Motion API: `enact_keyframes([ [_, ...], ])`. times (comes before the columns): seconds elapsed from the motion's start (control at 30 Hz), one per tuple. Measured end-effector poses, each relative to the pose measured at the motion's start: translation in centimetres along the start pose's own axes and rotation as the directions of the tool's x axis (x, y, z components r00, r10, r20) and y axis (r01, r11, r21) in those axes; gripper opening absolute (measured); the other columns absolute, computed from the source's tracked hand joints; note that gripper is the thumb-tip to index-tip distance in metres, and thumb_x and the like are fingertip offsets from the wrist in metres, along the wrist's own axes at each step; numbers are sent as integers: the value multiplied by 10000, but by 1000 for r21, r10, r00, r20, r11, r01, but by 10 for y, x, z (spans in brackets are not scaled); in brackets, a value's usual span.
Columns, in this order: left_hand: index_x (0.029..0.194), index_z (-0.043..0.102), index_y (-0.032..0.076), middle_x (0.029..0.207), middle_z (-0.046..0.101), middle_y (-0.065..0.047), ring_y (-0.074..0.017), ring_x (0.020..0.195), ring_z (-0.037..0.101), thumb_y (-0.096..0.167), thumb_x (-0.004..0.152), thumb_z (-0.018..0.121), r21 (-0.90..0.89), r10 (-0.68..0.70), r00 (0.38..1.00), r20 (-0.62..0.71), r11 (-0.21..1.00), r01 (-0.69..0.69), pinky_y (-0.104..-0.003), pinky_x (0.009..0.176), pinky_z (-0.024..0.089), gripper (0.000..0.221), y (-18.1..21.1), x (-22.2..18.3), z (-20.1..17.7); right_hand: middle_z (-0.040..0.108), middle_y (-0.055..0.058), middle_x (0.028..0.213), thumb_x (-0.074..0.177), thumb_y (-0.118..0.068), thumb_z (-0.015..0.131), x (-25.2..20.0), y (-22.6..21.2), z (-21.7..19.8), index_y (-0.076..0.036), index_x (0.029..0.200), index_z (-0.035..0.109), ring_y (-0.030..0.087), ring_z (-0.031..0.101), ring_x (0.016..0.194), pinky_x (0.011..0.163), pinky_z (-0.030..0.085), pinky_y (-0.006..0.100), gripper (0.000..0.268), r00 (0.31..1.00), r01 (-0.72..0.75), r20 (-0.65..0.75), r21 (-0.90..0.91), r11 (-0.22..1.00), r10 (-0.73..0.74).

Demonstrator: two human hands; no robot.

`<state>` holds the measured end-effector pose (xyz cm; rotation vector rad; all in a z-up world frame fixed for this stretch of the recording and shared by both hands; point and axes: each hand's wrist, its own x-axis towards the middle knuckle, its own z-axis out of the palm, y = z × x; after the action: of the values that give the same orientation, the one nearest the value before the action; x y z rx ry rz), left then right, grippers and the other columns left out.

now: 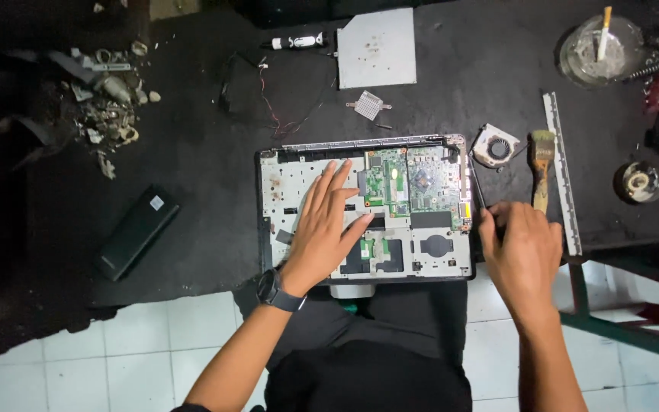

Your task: Cleaning a laptop motherboard with a brush and manipulating internal cable connectors with a tool.

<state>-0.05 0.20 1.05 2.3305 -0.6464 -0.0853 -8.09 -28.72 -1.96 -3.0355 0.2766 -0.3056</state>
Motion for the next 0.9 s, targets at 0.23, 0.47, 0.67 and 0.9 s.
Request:
enact_keyframes([
  [0.23, 1196, 514, 28, 1591, 314, -243, -409, 1499, 202, 311, 1017, 586, -34, 2, 1000, 4, 999, -2, -531, 1213, 158, 343, 1, 0, -1, 716, 129, 847, 1085, -249, 660, 2, -5, -10, -74, 1078, 681, 410, 695, 819, 728, 501, 506, 177, 988, -131, 101, 115, 985, 120],
  [0.47, 1224, 507, 35, 1585, 327, -236, -402, 1501, 210, 308, 1007, 606, -27, -3, 1000, -25, 1000, 3, -528, 1214, 161, 363, 0, -1, 0, 694, 134, 812, 1068, -229, 661, 12, -17, -24, -68, 1112, 624, 451, 682, 762, 724, 496, 533, 172, 982, -138, 161, 219, 966, 104],
  [0.67, 1263, 491, 39, 1589, 317, -237, -401, 1505, 193, 308, 1011, 594, -37, -3, 1000, 6, 999, 4, -526, 1216, 146, 383, 1, 1, -3, 680, 100, 797, 1050, -366, 696, 14, -6, -13, -94, 1090, 633, 418, 686, 738, 730, 502, 508, 282, 983, -125, 147, 116, 985, 107],
  [0.9, 1368, 531, 107, 1627, 261, -179, -375, 1529, 117, 329, 1043, 530, -21, -8, 999, 46, 1000, 9, -519, 1225, 95, 394, -2, 0, 0, 686, 151, 760, 1104, -370, 631, 15, -5, -9, -89, 1093, 647, 467, 682, 726, 720, 522, 556, 282, 977, -147, 168, 80, 986, 132],
])
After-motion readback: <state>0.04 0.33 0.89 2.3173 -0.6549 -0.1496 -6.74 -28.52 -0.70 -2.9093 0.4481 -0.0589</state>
